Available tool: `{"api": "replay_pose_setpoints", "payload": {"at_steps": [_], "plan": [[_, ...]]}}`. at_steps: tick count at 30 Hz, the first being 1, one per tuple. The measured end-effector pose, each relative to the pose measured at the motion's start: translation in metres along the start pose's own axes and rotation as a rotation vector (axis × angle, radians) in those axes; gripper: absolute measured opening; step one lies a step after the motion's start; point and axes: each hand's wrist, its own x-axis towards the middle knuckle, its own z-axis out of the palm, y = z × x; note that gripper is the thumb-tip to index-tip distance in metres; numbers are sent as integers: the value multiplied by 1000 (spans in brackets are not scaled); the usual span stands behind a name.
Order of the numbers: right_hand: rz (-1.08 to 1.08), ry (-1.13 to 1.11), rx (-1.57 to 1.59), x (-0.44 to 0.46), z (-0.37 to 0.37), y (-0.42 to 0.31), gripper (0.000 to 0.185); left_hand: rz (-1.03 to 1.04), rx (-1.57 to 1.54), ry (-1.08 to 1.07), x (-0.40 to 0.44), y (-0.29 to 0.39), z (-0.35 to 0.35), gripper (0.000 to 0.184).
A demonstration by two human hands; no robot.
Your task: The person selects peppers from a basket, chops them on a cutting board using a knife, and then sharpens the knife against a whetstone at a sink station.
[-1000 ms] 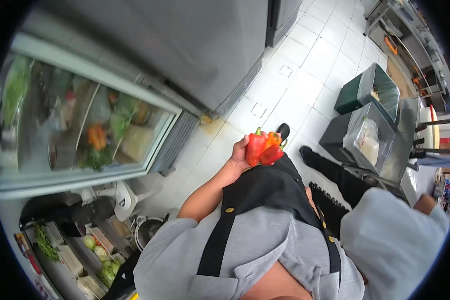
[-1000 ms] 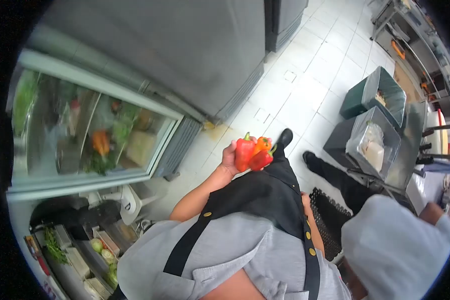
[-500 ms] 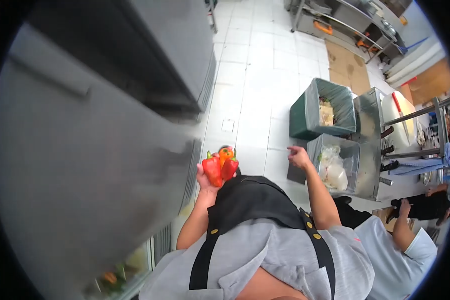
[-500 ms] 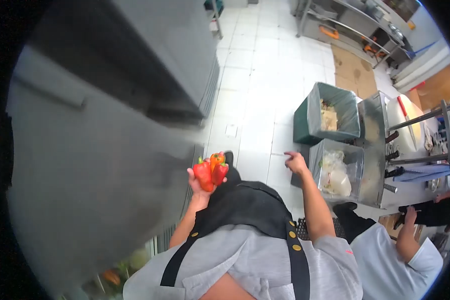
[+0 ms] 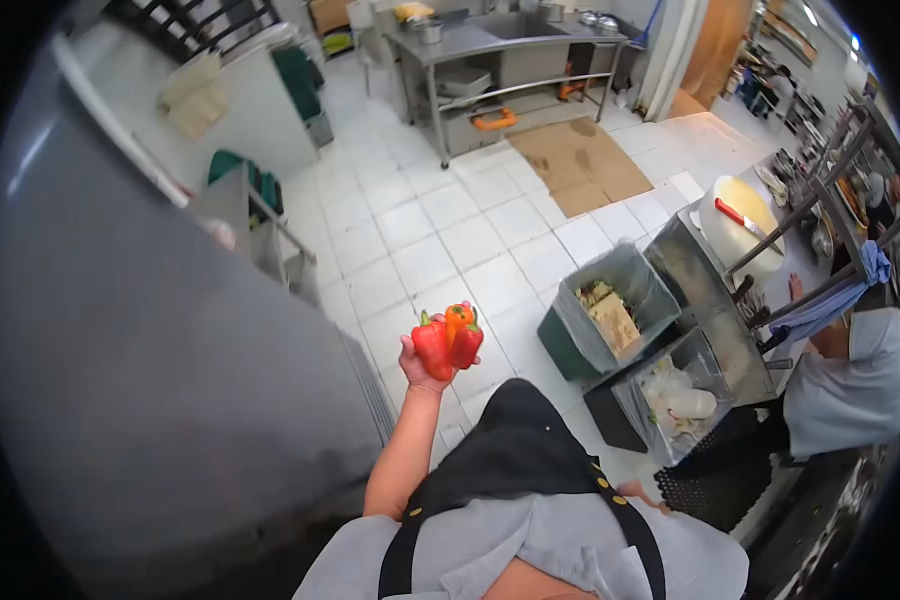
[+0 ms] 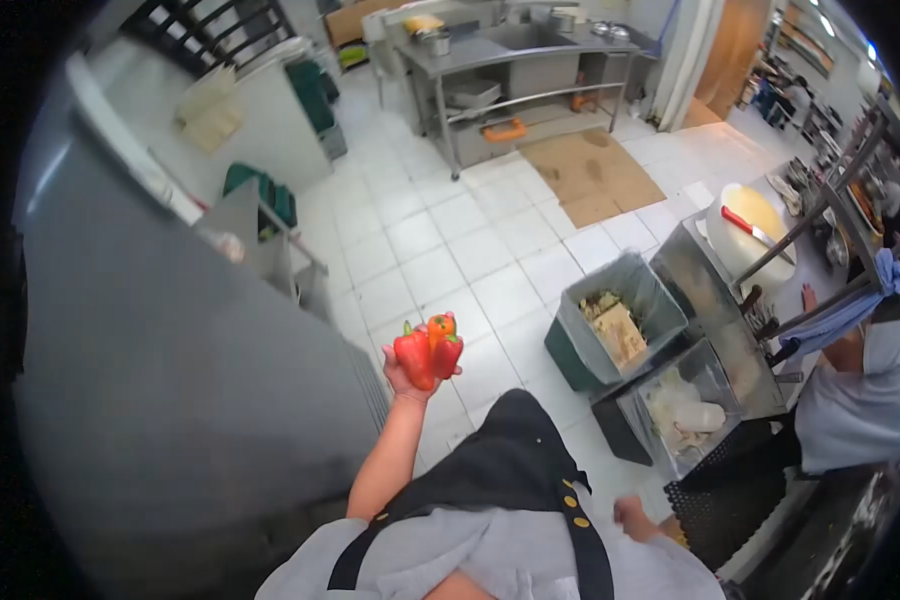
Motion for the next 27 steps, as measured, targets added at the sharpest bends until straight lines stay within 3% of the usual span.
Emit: {"api": "replay_pose_setpoints", "payload": {"at_steps": [1, 3, 6, 9, 11, 12, 13, 14, 15, 16, 17, 18, 19, 21, 22, 25, 27], "plan": [[-44, 146, 255, -6, 49, -8, 11, -36, -5, -1, 30, 7, -9, 73], [526, -112, 873, 0, -12, -38, 12, -150, -48, -18, 84, 12, -27, 74], [648, -101, 1027, 86, -74, -32, 16, -257, -33, -84, 162, 8, -50, 75], [580, -1, 1017, 206, -141, 10, 22, -361, 87, -9, 212, 21, -99, 73], [461, 149, 947, 310, -172, 47, 26, -411, 109, -95, 249, 54, -86, 71], [343, 307, 865, 373, -189, 71, 28, -390, 120, -85, 263, 70, -87, 70], [56, 793, 595, 450, -193, 99, 30, -370, 128, -75, 277, 87, -92, 69], [487, 319, 972, 450, -351, 72, 24, -353, 124, -57, 289, 103, -102, 67], [252, 418, 433, 499, -425, 101, 27, -337, 113, -38, 297, 116, -115, 65], [392, 344, 705, 501, -548, 96, 29, -270, 73, 30, 304, 124, -127, 65], [275, 801, 712, 524, -615, 102, 30, -209, 32, 96, 310, 130, -141, 66], [196, 968, 804, 549, -682, 112, 32, -163, 40, 173, 314, 135, -160, 68], [87, 946, 1069, 562, -746, 118, 30, -126, 47, 240, 327, 137, -181, 70], [-90, 992, 1122, 537, -865, 111, 27, -149, 68, 260, 366, 137, -202, 71], [-170, 1016, 1132, 534, -899, 118, 26, -134, 104, 302, 388, 135, -211, 71], [-127, 1003, 1045, 569, -929, 176, 25, -178, 26, 273, 478, 131, -245, 67], [190, 913, 962, 605, -889, 232, 25, -270, -2, 235, 562, 129, -268, 65]]}}
